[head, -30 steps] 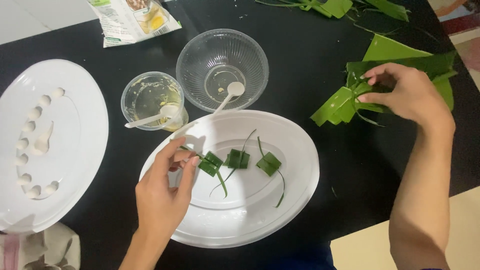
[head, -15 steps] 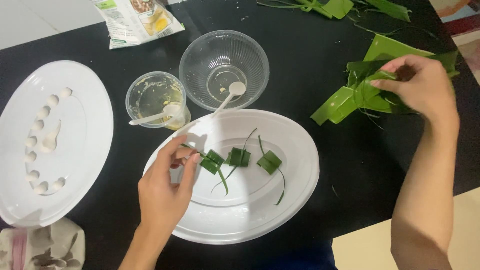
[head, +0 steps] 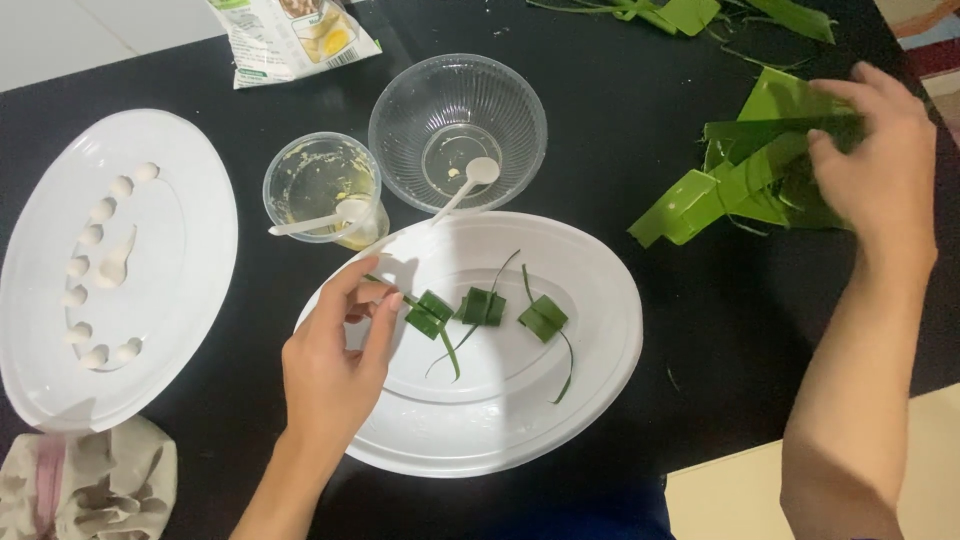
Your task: Wrapping small dough balls in green leaf strips and adding a liquid filling using a spoon.
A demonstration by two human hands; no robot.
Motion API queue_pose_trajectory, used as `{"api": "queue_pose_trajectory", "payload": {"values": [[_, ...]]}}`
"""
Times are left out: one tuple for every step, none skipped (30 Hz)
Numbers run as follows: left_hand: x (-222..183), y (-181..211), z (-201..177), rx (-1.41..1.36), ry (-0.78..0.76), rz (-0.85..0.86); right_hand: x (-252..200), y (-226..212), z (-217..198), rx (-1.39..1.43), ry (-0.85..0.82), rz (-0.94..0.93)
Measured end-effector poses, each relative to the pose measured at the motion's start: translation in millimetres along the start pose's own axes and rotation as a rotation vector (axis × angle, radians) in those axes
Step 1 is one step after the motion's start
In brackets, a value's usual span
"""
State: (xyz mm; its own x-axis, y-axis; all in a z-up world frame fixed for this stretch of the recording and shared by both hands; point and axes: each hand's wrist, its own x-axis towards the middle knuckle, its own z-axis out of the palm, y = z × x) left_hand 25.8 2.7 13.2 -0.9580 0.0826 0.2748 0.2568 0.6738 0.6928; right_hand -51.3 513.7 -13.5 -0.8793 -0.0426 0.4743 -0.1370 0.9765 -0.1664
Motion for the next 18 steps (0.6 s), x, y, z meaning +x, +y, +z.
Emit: {"api": "queue_pose_trajectory", "payload": {"values": [[0, 0, 0, 0.001, 0.001, -0.001, 4, -15, -9, 0.001, 0.0, -0.001], [0, -1, 0, 0.003, 0.008, 0.011, 7, -30, -19, 0.134, -0.073, -0.084], [-1, -1, 0, 0.005, 0.013, 0.023, 10, -44, -29, 0.265, -0.145, -0.166], [-1, -1, 0, 0.005, 0.014, 0.024, 13, -58, -31, 0.265, -0.145, -0.167], [0, 0, 1, -0.001, 0.021, 0.035, 17, -71, -35, 0.234, -0.415, -0.045], [1, 0, 1, -0.006, 0.028, 0.047, 21, -85, -38, 0.197, -0.683, 0.079], [1, 0, 1, -0.007, 0.026, 0.047, 22, -90, -36, 0.196, -0.683, 0.081], [0, -1, 1, -0.003, 0.02, 0.041, 24, -96, -35, 0.139, -0.744, 0.15], [0, -1, 1, 0.0, 0.013, 0.034, 25, -102, -33, 0.081, -0.803, 0.22], [0, -1, 1, 0.0, 0.011, 0.034, 24, -102, -33, 0.081, -0.804, 0.223], [0, 0, 1, 0.007, 0.008, 0.032, 24, -102, -34, 0.043, -0.801, 0.229], [-1, 0, 1, 0.013, 0.006, 0.03, 24, -102, -35, 0.006, -0.798, 0.234], [-1, 0, 1, 0.014, 0.007, 0.03, 21, -94, -31, 0.006, -0.798, 0.234], [-1, 0, 1, 0.009, 0.005, 0.029, 19, -85, -28, -0.012, -0.749, 0.234], [-1, 1, 1, 0.004, 0.004, 0.028, 16, -77, -24, -0.03, -0.699, 0.232], [-1, 0, 1, 0.004, 0.005, 0.028, 19, -82, -28, -0.03, -0.699, 0.231], [-1, 0, 1, 0.004, 0.007, 0.035, 21, -88, -32, -0.043, -0.72, 0.256], [0, 0, 1, 0.004, 0.01, 0.043, 23, -94, -36, -0.056, -0.741, 0.28]]}}
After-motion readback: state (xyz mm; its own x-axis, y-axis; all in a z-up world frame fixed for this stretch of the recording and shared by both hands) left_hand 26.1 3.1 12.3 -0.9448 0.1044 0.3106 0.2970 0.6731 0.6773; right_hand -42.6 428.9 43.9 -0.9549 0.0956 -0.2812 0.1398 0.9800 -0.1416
